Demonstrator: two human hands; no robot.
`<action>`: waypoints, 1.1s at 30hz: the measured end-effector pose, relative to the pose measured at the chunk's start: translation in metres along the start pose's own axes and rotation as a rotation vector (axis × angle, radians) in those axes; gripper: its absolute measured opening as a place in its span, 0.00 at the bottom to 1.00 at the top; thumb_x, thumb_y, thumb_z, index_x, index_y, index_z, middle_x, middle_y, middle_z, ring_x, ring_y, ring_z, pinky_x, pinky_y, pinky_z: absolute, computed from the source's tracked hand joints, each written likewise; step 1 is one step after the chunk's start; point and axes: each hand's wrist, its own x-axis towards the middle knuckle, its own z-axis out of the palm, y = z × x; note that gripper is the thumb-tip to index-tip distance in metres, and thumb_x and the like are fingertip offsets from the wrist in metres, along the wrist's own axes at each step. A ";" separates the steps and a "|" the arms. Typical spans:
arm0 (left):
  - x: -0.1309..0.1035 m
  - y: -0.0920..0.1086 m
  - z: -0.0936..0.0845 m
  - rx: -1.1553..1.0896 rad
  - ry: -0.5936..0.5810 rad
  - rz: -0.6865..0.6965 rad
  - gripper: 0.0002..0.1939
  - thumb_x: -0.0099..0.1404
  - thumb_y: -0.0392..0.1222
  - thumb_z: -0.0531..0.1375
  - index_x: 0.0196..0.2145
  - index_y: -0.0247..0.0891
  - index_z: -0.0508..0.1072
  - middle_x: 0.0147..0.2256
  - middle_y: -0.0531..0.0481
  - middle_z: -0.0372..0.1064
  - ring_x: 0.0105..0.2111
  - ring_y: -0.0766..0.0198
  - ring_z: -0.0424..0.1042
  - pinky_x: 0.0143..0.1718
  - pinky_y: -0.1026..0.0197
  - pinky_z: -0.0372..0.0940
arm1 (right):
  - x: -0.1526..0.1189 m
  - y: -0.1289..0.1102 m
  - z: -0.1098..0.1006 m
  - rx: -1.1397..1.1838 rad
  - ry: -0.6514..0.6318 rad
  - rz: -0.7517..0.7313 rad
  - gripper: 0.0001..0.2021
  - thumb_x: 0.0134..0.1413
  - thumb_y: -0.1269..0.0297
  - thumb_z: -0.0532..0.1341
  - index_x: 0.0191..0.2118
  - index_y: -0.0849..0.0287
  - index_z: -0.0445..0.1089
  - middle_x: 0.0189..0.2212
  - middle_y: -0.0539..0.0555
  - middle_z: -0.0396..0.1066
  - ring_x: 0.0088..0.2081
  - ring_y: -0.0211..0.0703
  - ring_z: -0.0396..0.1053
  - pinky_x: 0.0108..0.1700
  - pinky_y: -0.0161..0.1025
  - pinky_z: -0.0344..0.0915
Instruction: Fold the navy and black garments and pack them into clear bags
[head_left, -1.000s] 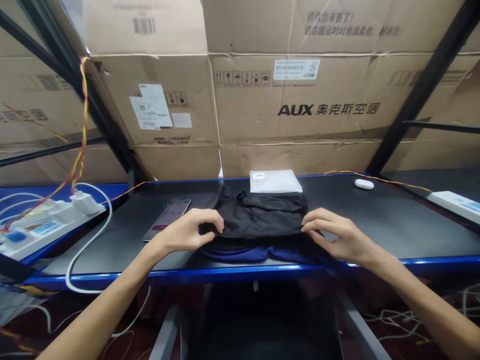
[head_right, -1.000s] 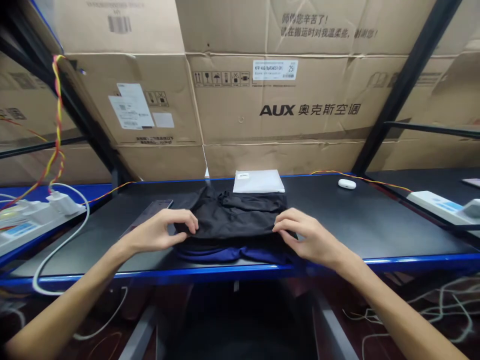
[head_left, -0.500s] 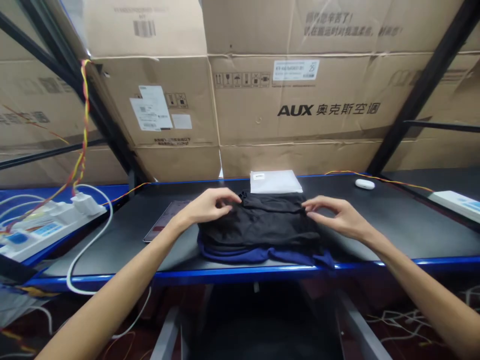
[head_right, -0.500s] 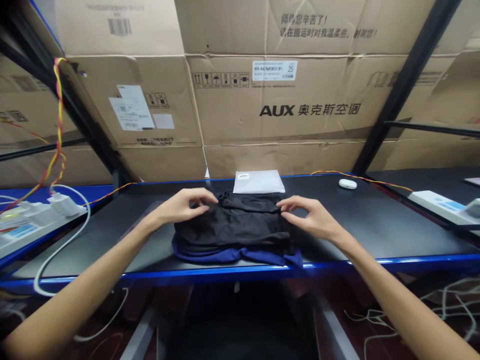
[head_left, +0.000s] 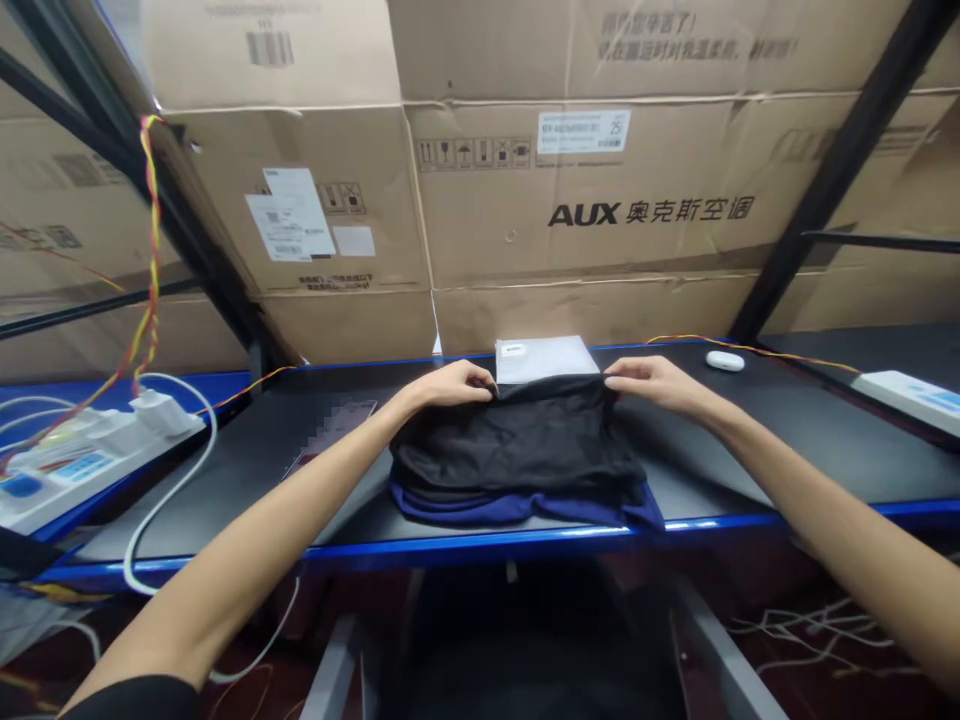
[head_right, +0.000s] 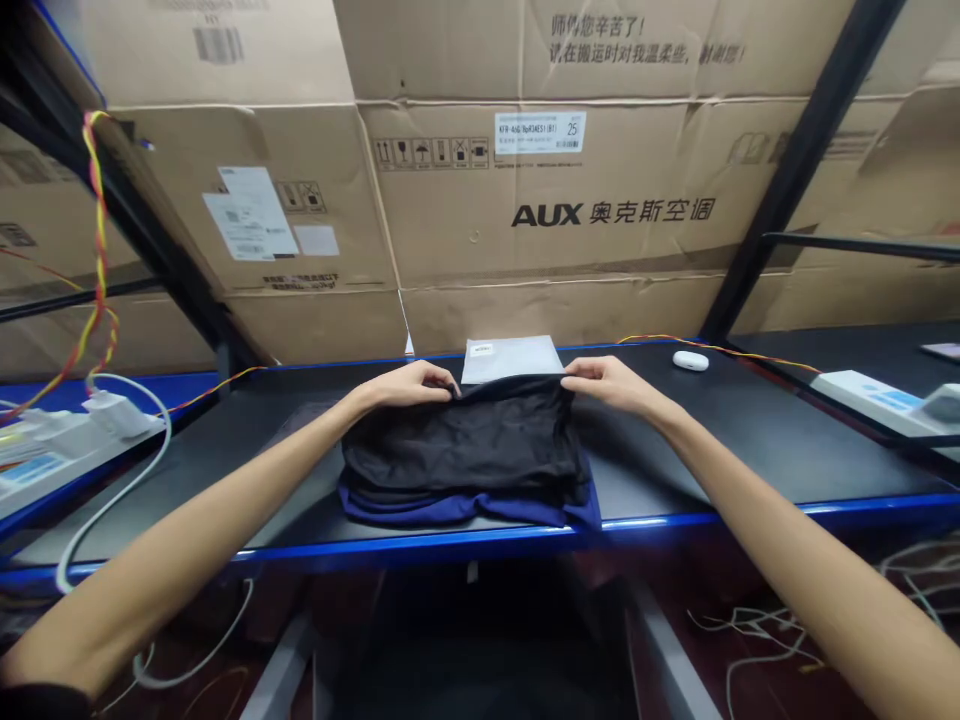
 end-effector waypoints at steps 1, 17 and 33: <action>0.004 0.001 0.001 -0.020 -0.010 -0.009 0.15 0.57 0.44 0.60 0.39 0.35 0.79 0.37 0.49 0.78 0.38 0.60 0.74 0.42 0.63 0.65 | 0.005 0.000 -0.002 0.035 0.015 0.028 0.18 0.48 0.46 0.64 0.35 0.58 0.74 0.28 0.52 0.76 0.29 0.46 0.72 0.37 0.43 0.69; 0.028 -0.024 0.029 0.057 0.447 -0.239 0.16 0.55 0.41 0.63 0.41 0.33 0.76 0.31 0.48 0.76 0.32 0.59 0.74 0.35 0.62 0.67 | 0.022 0.021 0.015 -0.306 0.024 0.065 0.16 0.49 0.51 0.60 0.35 0.58 0.72 0.18 0.47 0.68 0.22 0.41 0.65 0.28 0.38 0.59; -0.060 0.029 0.025 0.486 0.116 0.071 0.30 0.68 0.62 0.54 0.61 0.45 0.65 0.64 0.45 0.58 0.65 0.52 0.56 0.66 0.49 0.51 | -0.001 -0.049 0.052 -0.452 -0.014 -0.376 0.23 0.61 0.44 0.56 0.54 0.53 0.73 0.53 0.57 0.73 0.56 0.55 0.67 0.59 0.52 0.61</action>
